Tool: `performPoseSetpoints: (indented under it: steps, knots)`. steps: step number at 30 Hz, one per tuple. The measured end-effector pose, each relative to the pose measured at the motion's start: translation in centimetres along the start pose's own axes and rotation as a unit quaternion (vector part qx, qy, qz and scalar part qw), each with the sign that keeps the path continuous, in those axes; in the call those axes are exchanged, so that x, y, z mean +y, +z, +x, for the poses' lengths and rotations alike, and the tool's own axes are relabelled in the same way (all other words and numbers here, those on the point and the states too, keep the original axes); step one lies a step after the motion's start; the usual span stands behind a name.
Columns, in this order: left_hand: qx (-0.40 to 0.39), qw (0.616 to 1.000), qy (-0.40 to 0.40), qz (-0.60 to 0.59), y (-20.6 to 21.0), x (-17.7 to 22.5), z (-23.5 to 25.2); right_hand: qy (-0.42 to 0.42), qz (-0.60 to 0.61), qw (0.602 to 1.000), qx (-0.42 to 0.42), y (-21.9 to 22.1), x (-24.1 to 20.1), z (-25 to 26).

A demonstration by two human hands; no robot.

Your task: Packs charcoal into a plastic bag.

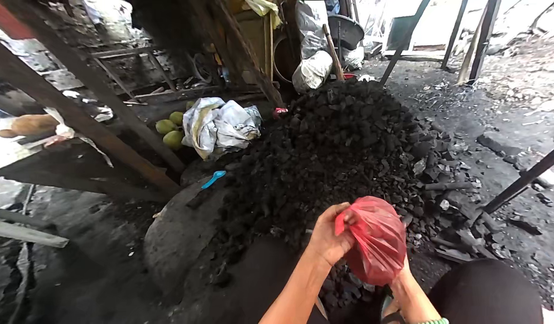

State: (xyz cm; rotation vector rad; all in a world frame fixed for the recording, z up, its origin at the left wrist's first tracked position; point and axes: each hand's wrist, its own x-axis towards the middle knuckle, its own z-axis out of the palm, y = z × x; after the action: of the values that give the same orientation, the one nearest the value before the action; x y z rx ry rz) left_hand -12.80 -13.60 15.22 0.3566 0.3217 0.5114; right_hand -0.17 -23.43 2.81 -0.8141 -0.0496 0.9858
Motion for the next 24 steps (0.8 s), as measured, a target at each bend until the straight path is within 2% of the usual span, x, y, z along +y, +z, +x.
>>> performPoseSetpoints:
  steps: [1,3,6,8,9,12,14,15,16,17,18,19,20,21,22,24]
  knots:
    - [0.027,0.999,0.023,0.019,0.0,0.1,-0.1,-0.022,-0.020,1.000,-0.004,0.0,-0.1,0.9]
    - [0.078,0.991,0.051,0.093,-0.3,0.1,-0.3,-0.097,-0.164,0.982,0.004,-0.3,-1.1,1.8]
    - [0.132,0.963,0.046,0.230,-0.7,-0.9,0.2,-0.269,-0.371,0.888,-0.026,-0.6,-2.3,1.4]
    - [0.141,0.943,0.023,0.300,-1.6,-1.6,0.7,-0.312,-0.426,0.845,-0.086,0.7,-2.4,0.4]
    - [0.140,0.932,0.013,0.335,-2.0,-1.7,0.7,-0.301,-0.434,0.843,-0.102,1.6,-2.2,0.1]
    - [0.135,0.891,0.021,0.432,-2.9,-1.7,0.0,-0.230,-0.365,0.895,-0.110,3.6,-0.9,0.7]
    - [0.136,0.832,0.028,0.538,-3.3,-1.4,-0.8,-0.202,-0.351,0.908,-0.112,4.0,-0.1,1.6]
    - [0.132,0.783,0.025,0.608,-3.3,-1.5,-1.2,-0.208,-0.376,0.896,-0.116,4.0,0.3,1.9]
    - [0.122,0.724,0.015,0.679,-3.0,-1.6,-1.6,-0.242,-0.426,0.864,-0.119,3.9,0.5,2.2]
    - [0.113,0.667,-0.004,0.736,-2.4,-1.9,-2.0,-0.304,-0.494,0.806,-0.120,3.7,0.7,2.5]
    - [0.109,0.617,-0.025,0.779,-2.0,-2.4,-2.2,-0.382,-0.552,0.731,-0.122,3.5,0.7,2.8]
    - [0.108,0.585,-0.044,0.803,-1.7,-3.0,-2.3,-0.449,-0.595,0.655,-0.127,3.1,0.6,3.0]
    - [0.106,0.571,-0.054,0.812,-1.5,-3.5,-2.5,-0.492,-0.621,0.595,-0.134,2.8,0.2,3.2]
    - [0.100,0.570,-0.058,0.814,-1.5,-3.9,-2.6,-0.522,-0.636,0.551,-0.136,2.5,-0.2,3.4]
    - [0.089,0.575,-0.060,0.811,-1.5,-4.2,-2.8,-0.538,-0.644,0.526,-0.137,2.1,-0.7,3.5]
    - [0.060,0.611,-0.070,0.786,-1.7,-4.5,-3.3,-0.539,-0.657,0.510,-0.132,0.9,-1.6,3.9]
